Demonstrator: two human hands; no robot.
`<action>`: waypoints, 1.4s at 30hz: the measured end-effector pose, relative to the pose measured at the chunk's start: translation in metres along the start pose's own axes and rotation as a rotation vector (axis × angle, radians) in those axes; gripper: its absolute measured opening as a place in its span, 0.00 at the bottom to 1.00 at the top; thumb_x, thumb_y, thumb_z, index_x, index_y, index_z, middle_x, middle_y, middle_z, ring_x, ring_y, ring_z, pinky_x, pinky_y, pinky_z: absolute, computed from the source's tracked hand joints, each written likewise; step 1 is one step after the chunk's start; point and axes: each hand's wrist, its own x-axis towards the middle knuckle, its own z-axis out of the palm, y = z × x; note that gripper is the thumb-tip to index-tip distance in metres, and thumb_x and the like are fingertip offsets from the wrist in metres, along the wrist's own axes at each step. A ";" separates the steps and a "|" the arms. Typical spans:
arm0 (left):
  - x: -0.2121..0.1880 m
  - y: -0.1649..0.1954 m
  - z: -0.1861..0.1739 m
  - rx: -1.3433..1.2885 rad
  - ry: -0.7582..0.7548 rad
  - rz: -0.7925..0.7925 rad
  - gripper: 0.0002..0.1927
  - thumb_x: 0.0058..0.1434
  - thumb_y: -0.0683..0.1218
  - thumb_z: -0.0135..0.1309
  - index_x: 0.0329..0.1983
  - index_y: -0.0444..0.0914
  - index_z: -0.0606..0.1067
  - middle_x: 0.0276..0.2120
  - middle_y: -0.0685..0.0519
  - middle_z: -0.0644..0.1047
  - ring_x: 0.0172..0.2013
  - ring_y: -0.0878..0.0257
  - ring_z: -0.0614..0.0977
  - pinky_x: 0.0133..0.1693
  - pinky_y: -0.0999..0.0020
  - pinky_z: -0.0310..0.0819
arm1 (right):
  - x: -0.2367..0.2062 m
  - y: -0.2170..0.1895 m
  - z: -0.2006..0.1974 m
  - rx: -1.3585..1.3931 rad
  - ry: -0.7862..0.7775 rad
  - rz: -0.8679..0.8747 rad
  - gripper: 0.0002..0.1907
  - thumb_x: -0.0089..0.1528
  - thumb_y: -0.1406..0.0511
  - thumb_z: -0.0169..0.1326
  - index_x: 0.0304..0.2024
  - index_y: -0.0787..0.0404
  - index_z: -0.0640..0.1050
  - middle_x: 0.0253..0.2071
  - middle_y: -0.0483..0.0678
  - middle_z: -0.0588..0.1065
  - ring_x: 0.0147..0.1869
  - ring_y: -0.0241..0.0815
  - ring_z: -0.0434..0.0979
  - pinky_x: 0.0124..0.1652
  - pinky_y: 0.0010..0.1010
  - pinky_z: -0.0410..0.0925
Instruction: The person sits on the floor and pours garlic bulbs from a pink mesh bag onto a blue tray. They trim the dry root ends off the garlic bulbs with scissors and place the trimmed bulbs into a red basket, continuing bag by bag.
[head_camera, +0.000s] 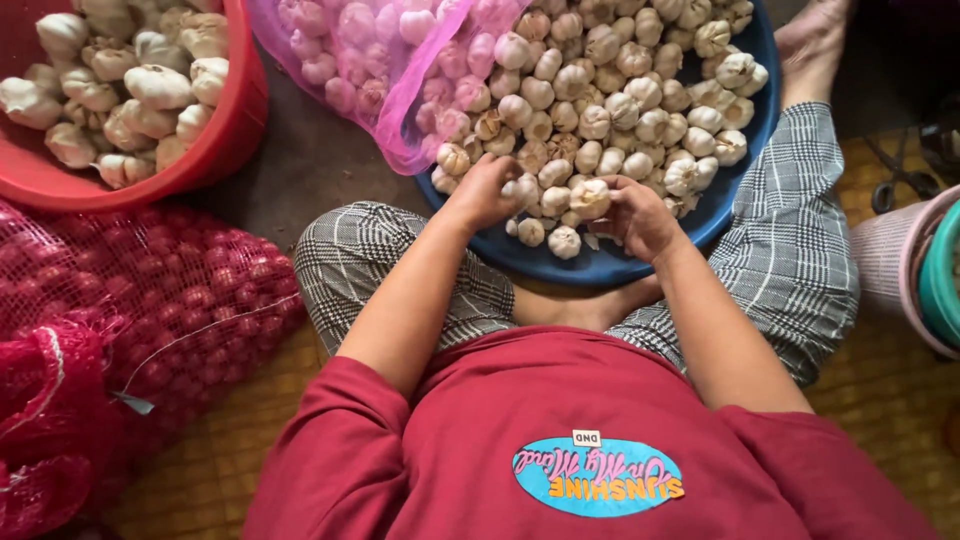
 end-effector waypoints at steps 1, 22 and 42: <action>0.001 0.000 -0.002 -0.085 -0.003 -0.034 0.20 0.53 0.46 0.68 0.49 0.41 0.77 0.41 0.46 0.79 0.40 0.52 0.83 0.44 0.60 0.80 | -0.001 -0.002 -0.001 0.088 -0.036 0.015 0.17 0.60 0.63 0.47 0.49 0.57 0.78 0.46 0.51 0.80 0.46 0.48 0.83 0.41 0.42 0.77; -0.020 0.023 0.040 0.503 -0.239 -0.015 0.23 0.43 0.53 0.67 0.42 0.41 0.77 0.37 0.44 0.80 0.39 0.44 0.83 0.37 0.49 0.77 | -0.006 0.007 0.000 -0.159 0.024 0.115 0.26 0.63 0.62 0.46 0.64 0.53 0.67 0.45 0.52 0.77 0.30 0.49 0.80 0.25 0.39 0.75; -0.014 0.083 0.057 -0.120 0.164 0.122 0.22 0.57 0.54 0.65 0.52 0.42 0.77 0.56 0.44 0.72 0.61 0.45 0.70 0.60 0.49 0.64 | 0.004 0.030 0.032 0.550 -0.062 -0.026 0.30 0.69 0.48 0.50 0.66 0.59 0.70 0.56 0.53 0.76 0.54 0.52 0.81 0.49 0.44 0.77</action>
